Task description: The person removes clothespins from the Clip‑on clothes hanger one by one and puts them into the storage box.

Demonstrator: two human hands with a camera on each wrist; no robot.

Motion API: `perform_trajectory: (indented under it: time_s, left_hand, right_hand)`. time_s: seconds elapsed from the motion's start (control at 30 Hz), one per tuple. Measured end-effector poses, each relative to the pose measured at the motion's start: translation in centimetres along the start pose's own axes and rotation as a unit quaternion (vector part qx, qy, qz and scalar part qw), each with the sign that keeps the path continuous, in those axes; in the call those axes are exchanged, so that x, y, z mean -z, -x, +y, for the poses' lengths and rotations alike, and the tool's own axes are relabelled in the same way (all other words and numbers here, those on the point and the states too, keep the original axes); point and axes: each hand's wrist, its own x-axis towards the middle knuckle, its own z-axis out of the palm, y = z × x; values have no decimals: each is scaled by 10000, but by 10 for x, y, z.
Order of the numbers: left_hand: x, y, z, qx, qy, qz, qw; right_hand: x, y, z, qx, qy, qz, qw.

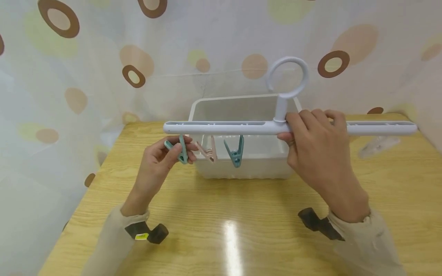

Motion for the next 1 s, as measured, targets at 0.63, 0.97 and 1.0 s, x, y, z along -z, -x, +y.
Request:
perform_trajectory:
  time_s: [0.63,0.97,1.0]
  left_hand:
    - [6,6,0,-2458,-5500,916,7929]
    - [10,6,-3,-2138,-5054,908,8310]
    - [11,6,-3,-2121,-5041,893,8324]
  right_hand:
    - [-12,8,9,-44,106,175,9998]
    - [-11,7,11,139,102,21,9998]
    - [-12,6,11,150,93,58,9998]
